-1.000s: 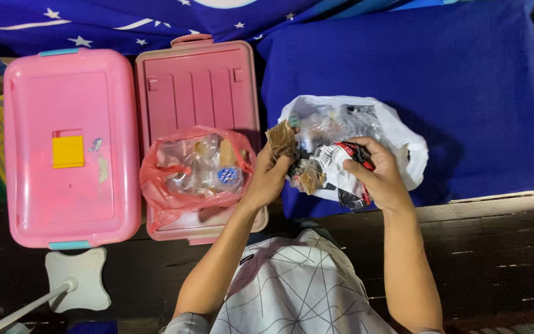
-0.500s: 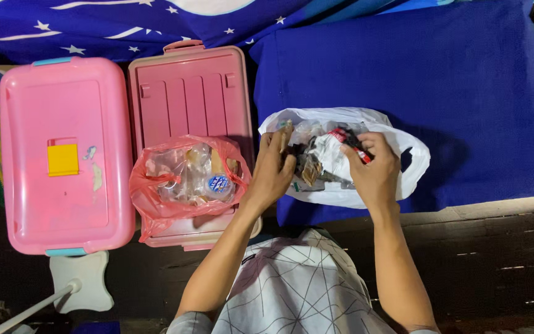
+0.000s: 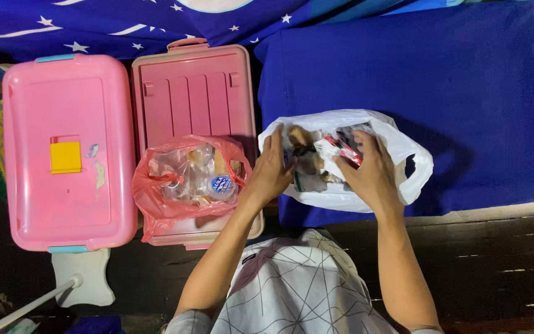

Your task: The person sorts items from a pink plastic bag into a white plastic bag. They handle various small objects including wrappers, a cardboard tube, and small boxes, placing them one by one into the white bag.

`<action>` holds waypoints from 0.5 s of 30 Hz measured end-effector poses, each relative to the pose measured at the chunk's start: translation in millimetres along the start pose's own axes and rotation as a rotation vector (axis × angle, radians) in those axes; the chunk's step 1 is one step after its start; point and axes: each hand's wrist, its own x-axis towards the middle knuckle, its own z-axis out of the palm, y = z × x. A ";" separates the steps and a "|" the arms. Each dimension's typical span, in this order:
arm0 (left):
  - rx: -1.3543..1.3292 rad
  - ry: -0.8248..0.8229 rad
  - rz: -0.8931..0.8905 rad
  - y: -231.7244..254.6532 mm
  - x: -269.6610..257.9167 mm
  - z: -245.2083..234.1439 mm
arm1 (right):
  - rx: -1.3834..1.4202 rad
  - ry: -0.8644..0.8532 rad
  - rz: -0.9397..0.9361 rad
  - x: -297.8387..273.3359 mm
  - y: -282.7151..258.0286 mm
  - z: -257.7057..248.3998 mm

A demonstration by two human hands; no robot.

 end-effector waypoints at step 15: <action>0.439 0.024 0.306 -15.2 -3.2 52.1 | -0.175 -0.066 -0.150 6.3 22.4 19.5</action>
